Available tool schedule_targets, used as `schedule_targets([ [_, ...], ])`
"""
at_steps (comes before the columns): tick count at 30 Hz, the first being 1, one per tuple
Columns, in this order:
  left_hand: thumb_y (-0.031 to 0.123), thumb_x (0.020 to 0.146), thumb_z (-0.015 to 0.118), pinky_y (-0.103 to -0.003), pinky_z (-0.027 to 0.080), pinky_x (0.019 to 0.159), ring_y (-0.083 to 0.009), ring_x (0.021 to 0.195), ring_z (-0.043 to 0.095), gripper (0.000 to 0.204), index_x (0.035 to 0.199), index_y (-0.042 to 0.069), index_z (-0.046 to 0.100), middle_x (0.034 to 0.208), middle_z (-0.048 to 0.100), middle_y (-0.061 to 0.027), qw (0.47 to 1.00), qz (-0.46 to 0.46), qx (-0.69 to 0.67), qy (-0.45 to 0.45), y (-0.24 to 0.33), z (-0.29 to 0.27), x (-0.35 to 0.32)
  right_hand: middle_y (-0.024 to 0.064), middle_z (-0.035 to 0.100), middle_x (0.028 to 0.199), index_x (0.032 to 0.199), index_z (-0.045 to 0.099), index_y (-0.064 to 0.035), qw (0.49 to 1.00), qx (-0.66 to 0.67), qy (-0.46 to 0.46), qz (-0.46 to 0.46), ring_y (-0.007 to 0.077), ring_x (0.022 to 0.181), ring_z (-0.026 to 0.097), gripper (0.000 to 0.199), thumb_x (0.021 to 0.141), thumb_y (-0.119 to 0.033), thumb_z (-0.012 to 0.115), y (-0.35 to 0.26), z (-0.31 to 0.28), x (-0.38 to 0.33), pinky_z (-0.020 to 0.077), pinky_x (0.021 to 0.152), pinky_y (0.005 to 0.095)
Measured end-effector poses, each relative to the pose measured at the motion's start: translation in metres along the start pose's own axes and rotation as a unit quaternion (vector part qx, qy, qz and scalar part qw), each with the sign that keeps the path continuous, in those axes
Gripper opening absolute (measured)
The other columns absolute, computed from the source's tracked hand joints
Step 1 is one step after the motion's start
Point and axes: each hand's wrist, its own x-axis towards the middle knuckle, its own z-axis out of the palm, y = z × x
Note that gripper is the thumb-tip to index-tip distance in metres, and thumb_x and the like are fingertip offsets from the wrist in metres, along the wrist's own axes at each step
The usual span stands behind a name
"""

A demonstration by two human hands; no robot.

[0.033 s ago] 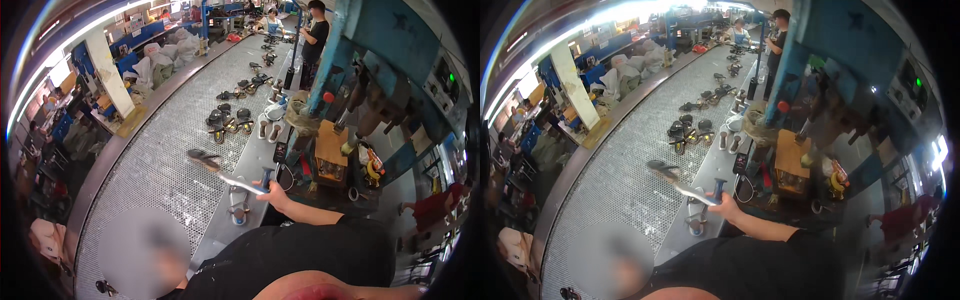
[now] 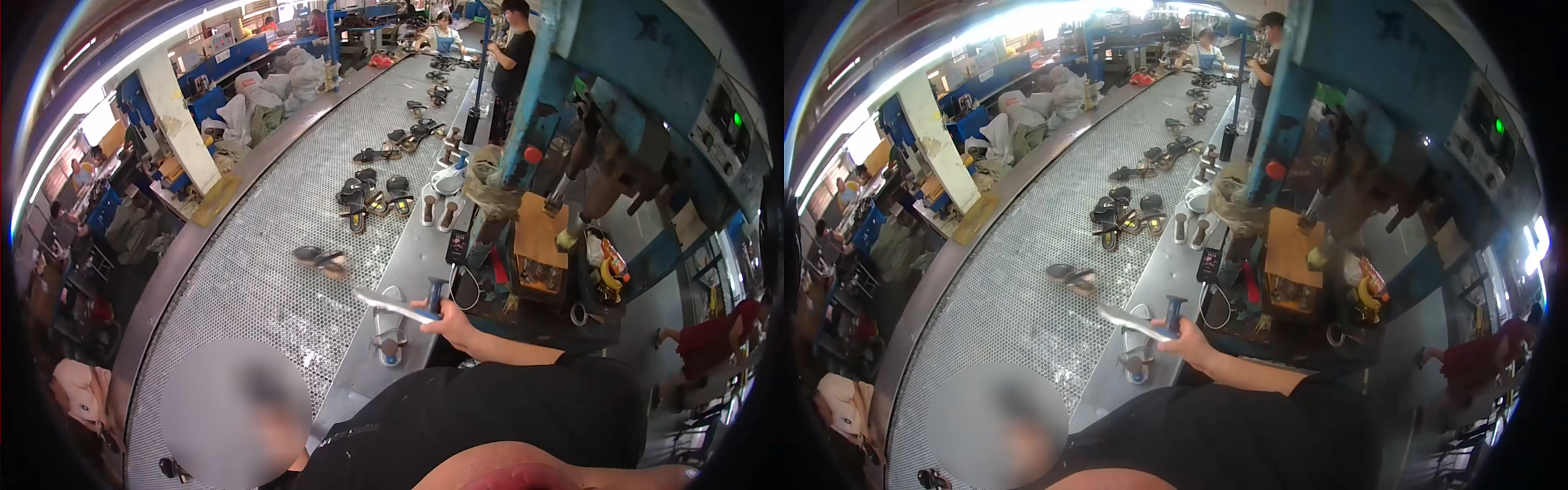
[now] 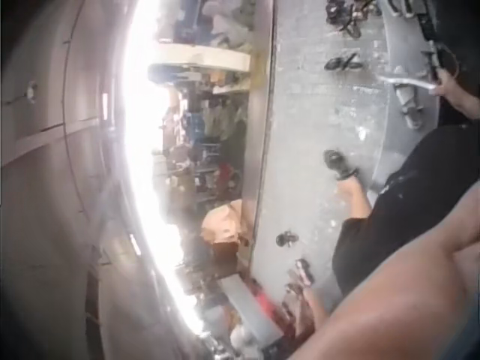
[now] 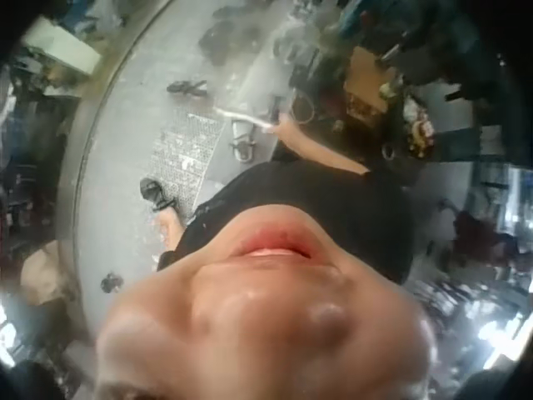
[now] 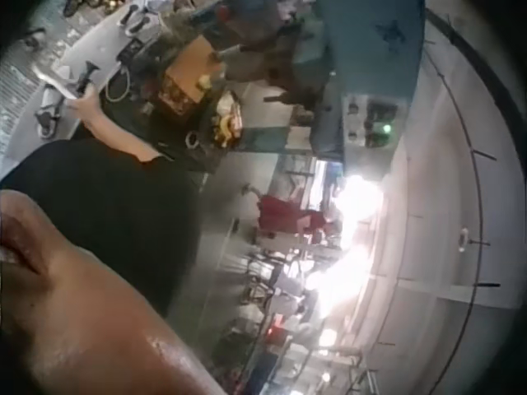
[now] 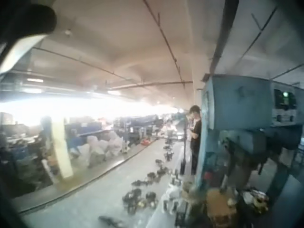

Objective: The person manufactures sandals by picking sandals from a conveyor, fitting them onto shoe lasts by hand, pressing them under a mechanical press, and removing the sandals from the lasts.

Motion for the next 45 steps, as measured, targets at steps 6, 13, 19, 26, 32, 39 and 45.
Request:
schedule_targets([
  [6, 0.016, 0.092, 0.06, -0.039, 0.051, 0.085, -0.0266, 0.099, 0.063, 0.02, 0.106, 0.003, 0.063, 0.108, 0.065, -0.0105, 0.582, -0.07, -0.715, -0.381, 0.055, 0.007, -0.057, 0.0053, 0.058, 0.125, 0.123, 0.055, -0.0019, 0.987, -0.07, -0.136, -0.041, 0.0138, 0.108, 0.055, 0.057, 0.069, -0.003, 0.072, -0.005, -0.043, -0.057, 0.0416, 0.097, 0.0292],
  [13, 0.026, 0.091, 0.05, -0.045, 0.046, 0.095, -0.0274, 0.106, 0.059, 0.031, 0.112, 0.005, 0.058, 0.113, 0.062, -0.0103, 0.394, -0.024, -0.608, -0.689, 0.287, 0.052, -0.22, 0.006, 0.055, 0.127, 0.123, 0.053, -0.0036, 0.988, -0.096, -0.085, -0.09, 0.0151, 0.111, 0.051, 0.062, 0.065, -0.007, 0.075, -0.009, -0.093, -0.073, 0.0388, 0.101, 0.0312],
  [19, 0.021, 0.091, 0.057, -0.04, 0.055, 0.072, -0.0243, 0.09, 0.063, 0.059, 0.141, 0.01, 0.025, 0.097, 0.061, -0.011, 0.492, 0.215, -0.424, -0.729, 0.336, 0.03, -0.424, 0.0087, 0.055, 0.12, 0.125, 0.052, -0.0031, 0.981, -0.105, 0.117, -0.113, 0.0178, 0.107, 0.051, 0.062, 0.067, -0.011, 0.074, 0.0, -0.144, -0.086, 0.0407, 0.095, 0.0318],
  [26, 0.039, 0.094, 0.056, -0.042, 0.047, 0.086, -0.0241, 0.105, 0.055, 0.06, 0.143, 0.025, 0.025, 0.123, 0.048, -0.0101, 0.392, 0.27, -0.188, -0.86, 0.338, 0.03, -0.481, 0.0122, 0.051, 0.124, 0.125, 0.053, -0.0032, 0.925, -0.163, 0.306, -0.156, 0.0239, 0.121, 0.048, 0.059, 0.068, -0.002, 0.071, 0.011, -0.216, -0.108, 0.0369, 0.103, 0.0349],
  [32, 0.053, 0.093, 0.051, -0.044, 0.039, 0.096, -0.0286, 0.118, 0.049, 0.062, 0.139, 0.012, 0.037, 0.133, 0.048, -0.009, 0.402, -0.075, -0.341, -0.847, 0.361, 0.089, -0.489, 0.0099, 0.056, 0.121, 0.123, 0.054, -0.0031, 0.952, -0.197, 0.211, -0.1, 0.0205, 0.114, 0.053, 0.06, 0.066, -0.002, 0.072, -0.019, -0.208, -0.112, 0.0387, 0.1, 0.0328],
  [39, 0.05, 0.094, 0.05, -0.052, 0.033, 0.104, -0.0273, 0.125, 0.047, 0.054, 0.134, 0.014, 0.044, 0.135, 0.05, -0.0068, 0.35, -0.024, -0.378, -0.857, 0.337, 0.06, -0.482, 0.0111, 0.056, 0.125, 0.124, 0.054, -0.0029, 0.964, -0.21, 0.152, -0.053, 0.0291, 0.132, 0.044, 0.061, 0.065, -0.002, 0.07, -0.041, -0.211, -0.129, 0.033, 0.107, 0.0357],
  [45, 0.021, 0.096, 0.054, -0.044, 0.037, 0.104, -0.0254, 0.13, 0.041, 0.059, 0.143, 0.008, 0.022, 0.139, 0.04, -0.0096, 0.353, 0.13, -0.299, -0.877, 0.308, 0.005, -0.507, 0.0147, 0.056, 0.118, 0.12, 0.052, -0.0021, 0.925, -0.286, 0.228, -0.105, 0.0273, 0.117, 0.053, 0.06, 0.065, -0.009, 0.075, -0.03, -0.19, -0.125, 0.041, 0.098, 0.0359],
])
